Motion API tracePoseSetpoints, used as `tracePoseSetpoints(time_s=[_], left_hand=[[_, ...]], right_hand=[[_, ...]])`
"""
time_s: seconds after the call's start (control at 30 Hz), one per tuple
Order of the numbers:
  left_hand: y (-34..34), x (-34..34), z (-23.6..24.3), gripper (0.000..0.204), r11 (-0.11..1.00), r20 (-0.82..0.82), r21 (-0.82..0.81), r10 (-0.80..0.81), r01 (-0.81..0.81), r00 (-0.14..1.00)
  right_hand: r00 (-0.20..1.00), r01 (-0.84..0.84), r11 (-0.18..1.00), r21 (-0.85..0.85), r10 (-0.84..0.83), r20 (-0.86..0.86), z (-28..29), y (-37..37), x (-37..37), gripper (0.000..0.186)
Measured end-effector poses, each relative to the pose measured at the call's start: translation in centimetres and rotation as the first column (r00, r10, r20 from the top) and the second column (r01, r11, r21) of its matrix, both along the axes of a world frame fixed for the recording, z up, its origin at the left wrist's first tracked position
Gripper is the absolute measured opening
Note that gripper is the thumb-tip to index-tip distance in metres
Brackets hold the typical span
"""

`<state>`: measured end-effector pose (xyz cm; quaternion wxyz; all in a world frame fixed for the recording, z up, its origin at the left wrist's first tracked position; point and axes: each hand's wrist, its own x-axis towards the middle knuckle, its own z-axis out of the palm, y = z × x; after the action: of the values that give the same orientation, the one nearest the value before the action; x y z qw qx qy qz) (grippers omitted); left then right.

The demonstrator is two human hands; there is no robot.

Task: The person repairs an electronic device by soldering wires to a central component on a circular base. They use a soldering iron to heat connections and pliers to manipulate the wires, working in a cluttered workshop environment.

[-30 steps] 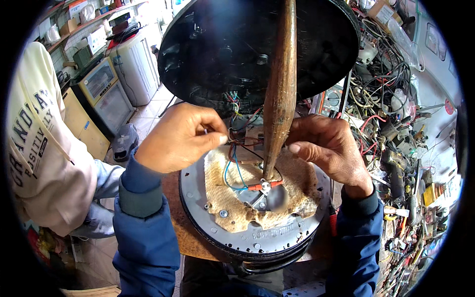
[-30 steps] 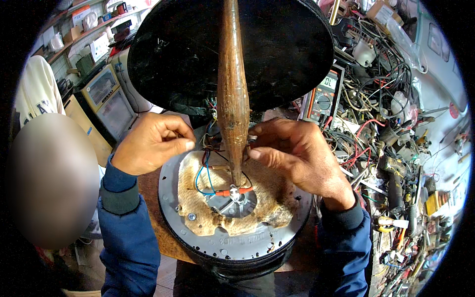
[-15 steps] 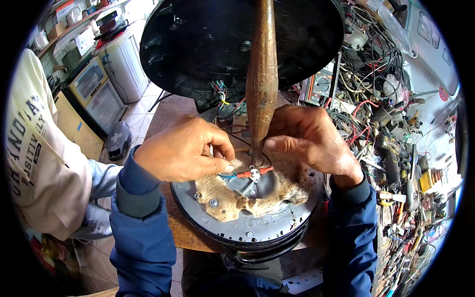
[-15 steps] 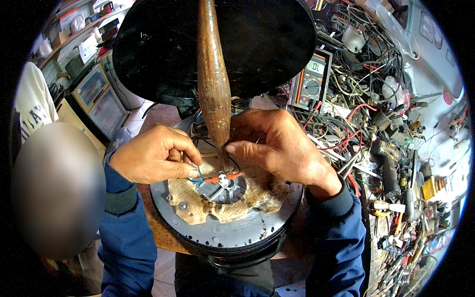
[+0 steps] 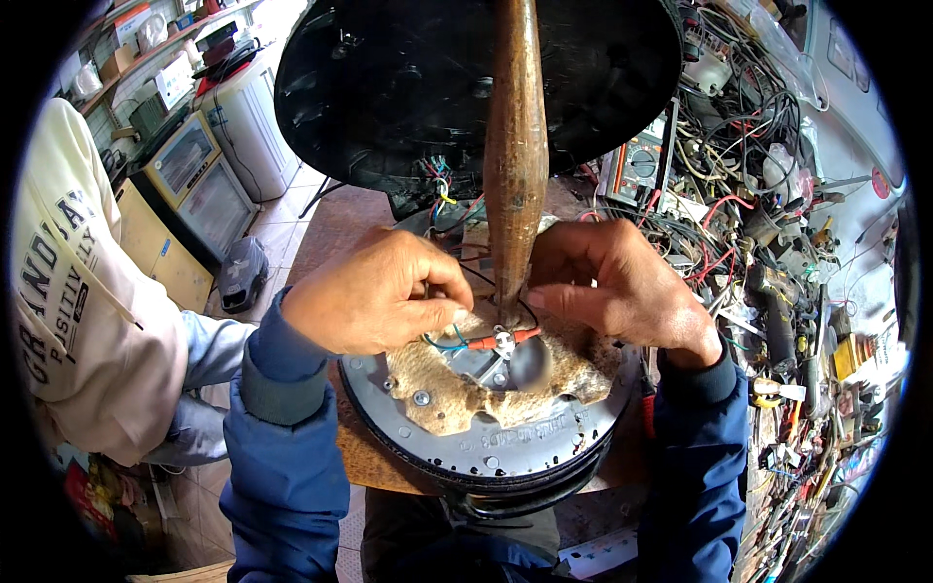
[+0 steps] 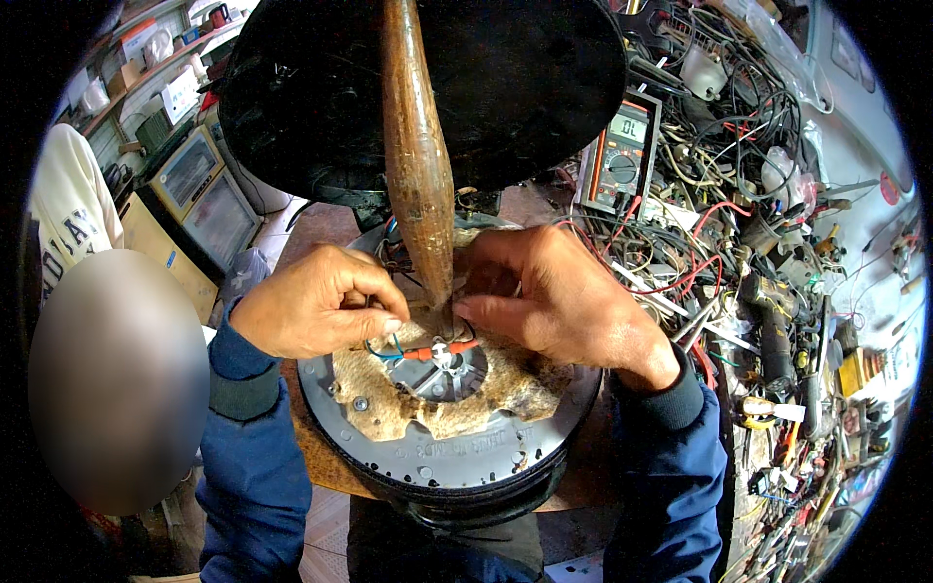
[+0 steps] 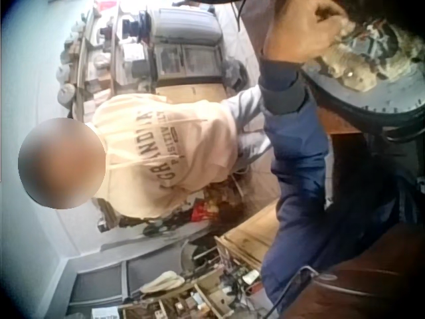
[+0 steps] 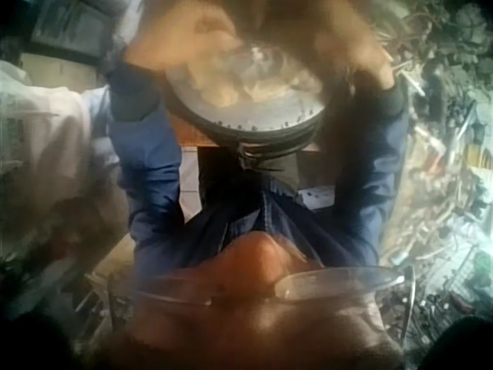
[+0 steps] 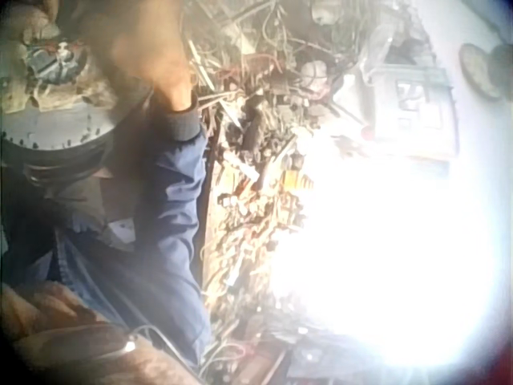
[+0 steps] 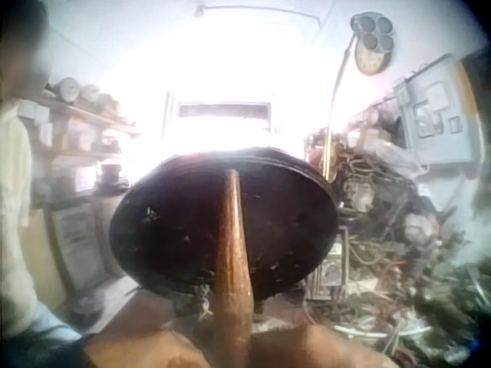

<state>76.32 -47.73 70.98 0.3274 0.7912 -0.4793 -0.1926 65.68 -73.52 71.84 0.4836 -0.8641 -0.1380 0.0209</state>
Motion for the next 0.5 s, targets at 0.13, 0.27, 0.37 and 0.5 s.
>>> tracePoseSetpoints(time_s=[0.13,0.27,0.37,0.5], left_hand=[[-1.1,-0.4,-0.4,0.023,0.986,0.044,-0.076,0.150,-0.146,0.988],[-1.8,0.3,-2.0,0.030,0.960,0.192,-0.279,0.065,-0.009,0.979],[-2.0,-0.5,-1.1,0.031,0.986,0.122,-0.157,0.072,-0.053,0.990],[-1.9,-0.2,-2.0,0.027,0.988,0.314,-0.151,0.010,0.040,0.949]], right_hand=[[0.997,-0.019,0.976,0.215,0.002,0.078,-1.9,1.6,0.4,0.031],[0.999,0.050,0.998,0.042,-0.051,0.012,-1.7,2.3,0.6,0.041],[0.995,0.078,0.977,0.199,-0.089,0.047,-2.0,2.8,0.3,0.035],[0.986,0.050,0.952,0.302,-0.095,0.138,-2.2,3.1,0.3,0.031]])
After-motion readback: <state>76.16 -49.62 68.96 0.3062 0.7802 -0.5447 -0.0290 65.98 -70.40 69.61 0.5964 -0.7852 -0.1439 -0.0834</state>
